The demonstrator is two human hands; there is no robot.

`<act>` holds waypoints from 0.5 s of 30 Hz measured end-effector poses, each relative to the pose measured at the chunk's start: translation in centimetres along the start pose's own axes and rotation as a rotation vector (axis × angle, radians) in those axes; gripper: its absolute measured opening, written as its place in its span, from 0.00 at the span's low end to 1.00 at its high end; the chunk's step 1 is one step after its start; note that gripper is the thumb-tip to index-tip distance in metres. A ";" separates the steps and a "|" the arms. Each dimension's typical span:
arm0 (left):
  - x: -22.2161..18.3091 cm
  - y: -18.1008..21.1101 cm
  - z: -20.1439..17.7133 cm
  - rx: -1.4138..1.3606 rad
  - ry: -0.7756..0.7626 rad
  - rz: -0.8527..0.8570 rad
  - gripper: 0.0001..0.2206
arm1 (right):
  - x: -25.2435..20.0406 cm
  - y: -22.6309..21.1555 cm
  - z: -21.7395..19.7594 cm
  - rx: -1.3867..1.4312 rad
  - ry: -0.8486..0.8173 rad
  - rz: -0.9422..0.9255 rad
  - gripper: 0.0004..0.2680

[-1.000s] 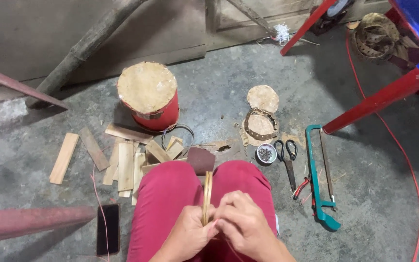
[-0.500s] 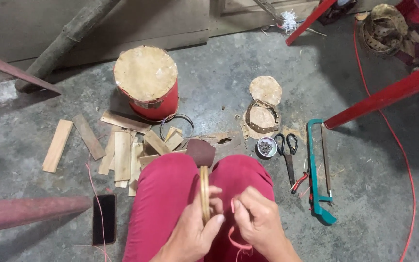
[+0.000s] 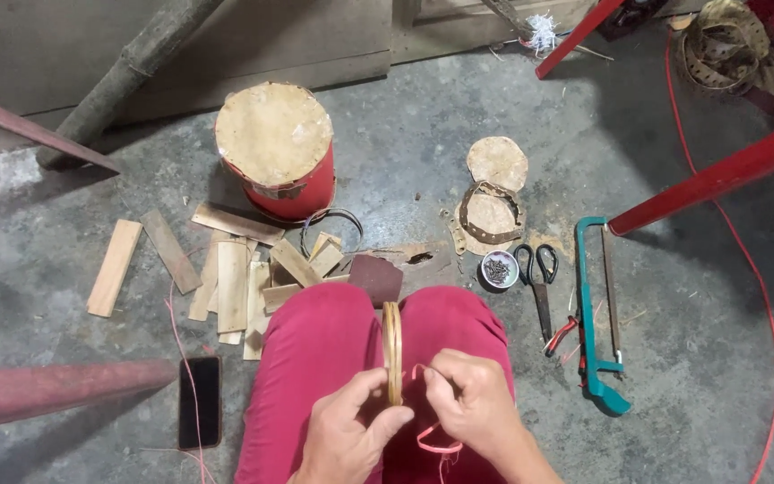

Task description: Wrapping a thin rattan or wooden strip around a circular instrument hoop

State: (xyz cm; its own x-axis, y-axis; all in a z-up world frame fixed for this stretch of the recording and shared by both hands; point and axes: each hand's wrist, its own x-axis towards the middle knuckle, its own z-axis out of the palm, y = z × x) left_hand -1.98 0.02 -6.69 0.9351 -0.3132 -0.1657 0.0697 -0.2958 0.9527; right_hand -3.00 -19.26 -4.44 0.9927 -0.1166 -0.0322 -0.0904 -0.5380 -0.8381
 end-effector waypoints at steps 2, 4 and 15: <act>-0.1 -0.5 0.2 -0.009 0.050 0.064 0.17 | 0.2 -0.2 0.1 0.031 -0.011 0.021 0.07; -0.2 -0.6 0.1 -0.018 0.105 0.129 0.15 | 0.3 -0.4 0.3 0.062 -0.026 0.038 0.07; 1.0 1.7 -2.0 -0.044 0.146 0.212 0.09 | 2.3 0.0 0.8 0.116 -0.112 0.166 0.07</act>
State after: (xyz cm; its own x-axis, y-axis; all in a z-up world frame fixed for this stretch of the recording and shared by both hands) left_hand -0.21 1.01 -4.75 0.9704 -0.2297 0.0740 -0.1208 -0.1966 0.9730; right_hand -0.62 -18.93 -4.97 0.9682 -0.0987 -0.2301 -0.2501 -0.4191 -0.8728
